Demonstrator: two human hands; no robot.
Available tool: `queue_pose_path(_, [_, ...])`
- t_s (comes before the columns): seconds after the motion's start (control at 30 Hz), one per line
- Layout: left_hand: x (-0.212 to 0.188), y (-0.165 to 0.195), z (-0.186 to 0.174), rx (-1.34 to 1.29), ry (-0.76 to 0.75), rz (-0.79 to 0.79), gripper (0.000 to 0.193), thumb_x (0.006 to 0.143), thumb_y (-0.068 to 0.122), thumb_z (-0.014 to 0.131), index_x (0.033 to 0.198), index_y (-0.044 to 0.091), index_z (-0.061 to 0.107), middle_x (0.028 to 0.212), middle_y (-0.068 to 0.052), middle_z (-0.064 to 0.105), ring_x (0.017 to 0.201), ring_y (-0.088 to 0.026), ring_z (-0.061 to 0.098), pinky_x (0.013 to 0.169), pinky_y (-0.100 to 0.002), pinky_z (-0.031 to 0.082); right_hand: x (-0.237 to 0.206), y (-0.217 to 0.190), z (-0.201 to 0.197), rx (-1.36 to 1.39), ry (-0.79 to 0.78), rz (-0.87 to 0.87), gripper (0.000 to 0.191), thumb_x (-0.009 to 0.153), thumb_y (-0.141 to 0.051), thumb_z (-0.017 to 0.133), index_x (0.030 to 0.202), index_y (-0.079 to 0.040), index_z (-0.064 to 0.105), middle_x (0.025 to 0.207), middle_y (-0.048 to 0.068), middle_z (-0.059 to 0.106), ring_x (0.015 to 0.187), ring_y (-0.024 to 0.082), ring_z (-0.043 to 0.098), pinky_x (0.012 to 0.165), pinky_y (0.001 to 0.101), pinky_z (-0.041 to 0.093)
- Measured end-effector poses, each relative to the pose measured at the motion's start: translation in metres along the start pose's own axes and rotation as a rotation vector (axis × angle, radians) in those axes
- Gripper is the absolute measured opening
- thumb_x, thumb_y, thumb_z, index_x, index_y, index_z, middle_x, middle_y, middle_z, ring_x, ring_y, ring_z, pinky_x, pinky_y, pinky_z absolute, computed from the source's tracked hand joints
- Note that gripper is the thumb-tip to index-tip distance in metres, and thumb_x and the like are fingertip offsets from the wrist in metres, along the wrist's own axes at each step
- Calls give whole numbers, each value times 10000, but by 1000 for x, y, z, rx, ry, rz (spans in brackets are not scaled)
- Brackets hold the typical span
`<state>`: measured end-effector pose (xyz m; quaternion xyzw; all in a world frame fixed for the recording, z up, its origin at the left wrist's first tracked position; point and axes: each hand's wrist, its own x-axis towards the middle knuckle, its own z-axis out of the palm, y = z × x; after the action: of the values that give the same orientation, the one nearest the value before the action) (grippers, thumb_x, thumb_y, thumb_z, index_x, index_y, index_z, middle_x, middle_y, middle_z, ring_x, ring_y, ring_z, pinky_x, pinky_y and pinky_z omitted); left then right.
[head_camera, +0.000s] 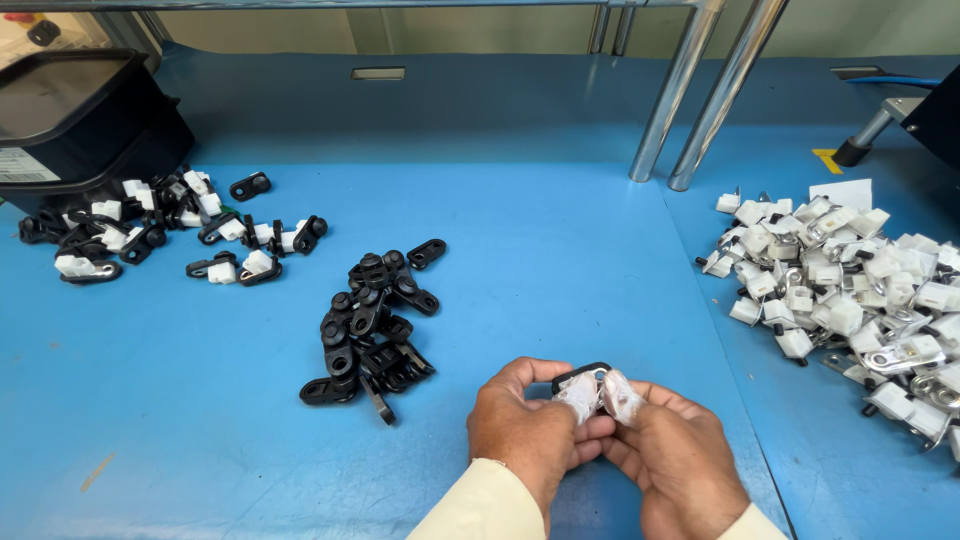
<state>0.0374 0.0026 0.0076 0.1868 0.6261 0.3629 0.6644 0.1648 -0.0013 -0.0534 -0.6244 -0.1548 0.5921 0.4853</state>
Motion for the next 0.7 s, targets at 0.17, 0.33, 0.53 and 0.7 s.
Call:
queue_pose_path(0.17, [3, 1, -5, -102, -27, -69, 167, 969, 151, 676, 1087, 33, 662, 969, -156, 774, 840, -216, 780, 741, -334, 662, -6, -11, -6, -44, -40, 150, 369, 1040, -269, 513, 1198, 25, 673, 1035, 127, 723, 936, 213, 684, 861, 386, 564])
queue_pose_path(0.33, [9, -6, -7, -165, -130, -134, 202, 981, 213, 647, 1080, 37, 626, 973, -145, 772, 890, -244, 787, 776, -365, 665, -3, -11, -11, -58, -89, 67, 322, 982, -267, 627, 1107, 25, 682, 953, 126, 740, 867, 226, 687, 796, 400, 568])
queue_pose_path(0.53, [12, -9, -8, -140, -121, -139, 201, 982, 162, 534, 1105, 39, 632, 1017, -169, 788, 889, -242, 805, 791, -365, 683, -4, -9, -5, -232, -31, -26, 263, 954, -170, 630, 1056, 44, 744, 949, 161, 777, 860, 245, 723, 780, 395, 591])
queue_pose_path(0.7, [17, -11, -9, -158, -167, -182, 236, 1002, 196, 553, 1143, 27, 637, 1037, -174, 773, 882, -237, 788, 781, -370, 671, -8, -21, -11, -187, -65, 84, 356, 1012, -270, 609, 1127, 52, 709, 975, 161, 758, 878, 244, 709, 789, 384, 598])
